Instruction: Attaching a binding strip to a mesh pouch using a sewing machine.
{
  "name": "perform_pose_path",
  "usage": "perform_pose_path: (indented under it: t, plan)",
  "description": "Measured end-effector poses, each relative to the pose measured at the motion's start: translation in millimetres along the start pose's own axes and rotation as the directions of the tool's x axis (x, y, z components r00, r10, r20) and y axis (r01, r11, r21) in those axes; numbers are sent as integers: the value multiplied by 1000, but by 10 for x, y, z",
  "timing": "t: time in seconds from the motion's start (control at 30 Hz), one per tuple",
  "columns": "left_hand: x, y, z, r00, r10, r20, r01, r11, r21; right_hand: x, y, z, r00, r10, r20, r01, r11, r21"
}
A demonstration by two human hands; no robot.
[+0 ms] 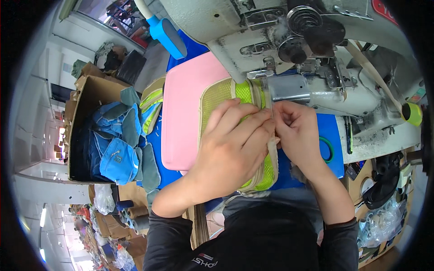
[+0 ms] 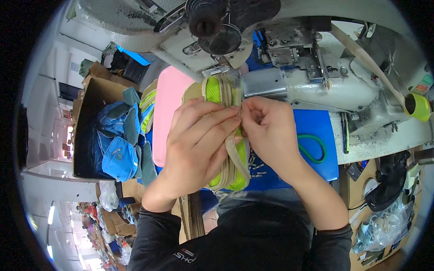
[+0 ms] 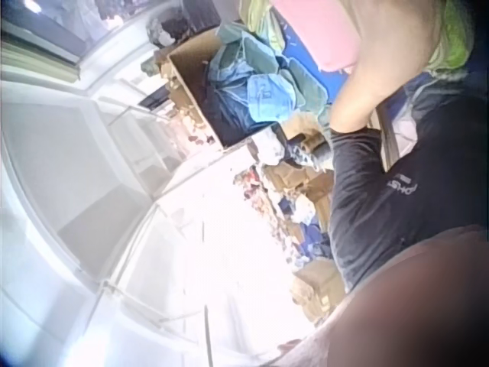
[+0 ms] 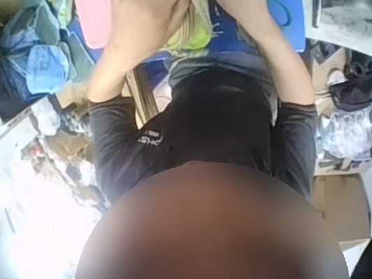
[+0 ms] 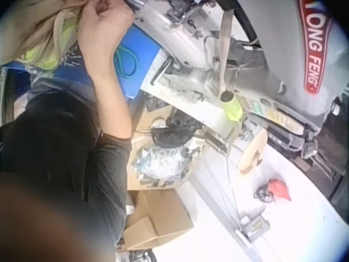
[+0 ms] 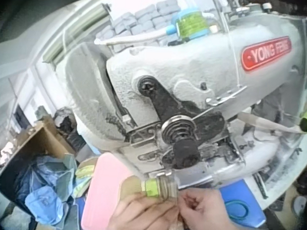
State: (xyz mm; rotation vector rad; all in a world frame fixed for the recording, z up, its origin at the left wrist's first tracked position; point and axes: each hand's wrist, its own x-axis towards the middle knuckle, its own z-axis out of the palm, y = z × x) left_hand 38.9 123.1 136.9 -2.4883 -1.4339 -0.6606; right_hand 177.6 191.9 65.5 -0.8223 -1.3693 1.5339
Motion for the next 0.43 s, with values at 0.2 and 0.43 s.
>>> perform_pose_path:
  t: [0.2,0.43]
  plan:
    - [-118,186,-26,998,-57,-35,56,998,-29,-107,24,-49,997,-79,8,79,966,-246]
    - [-378,323,54,999,36,-1,-36,998,45,-548,174,-118,990,19,142,4,986,-164]
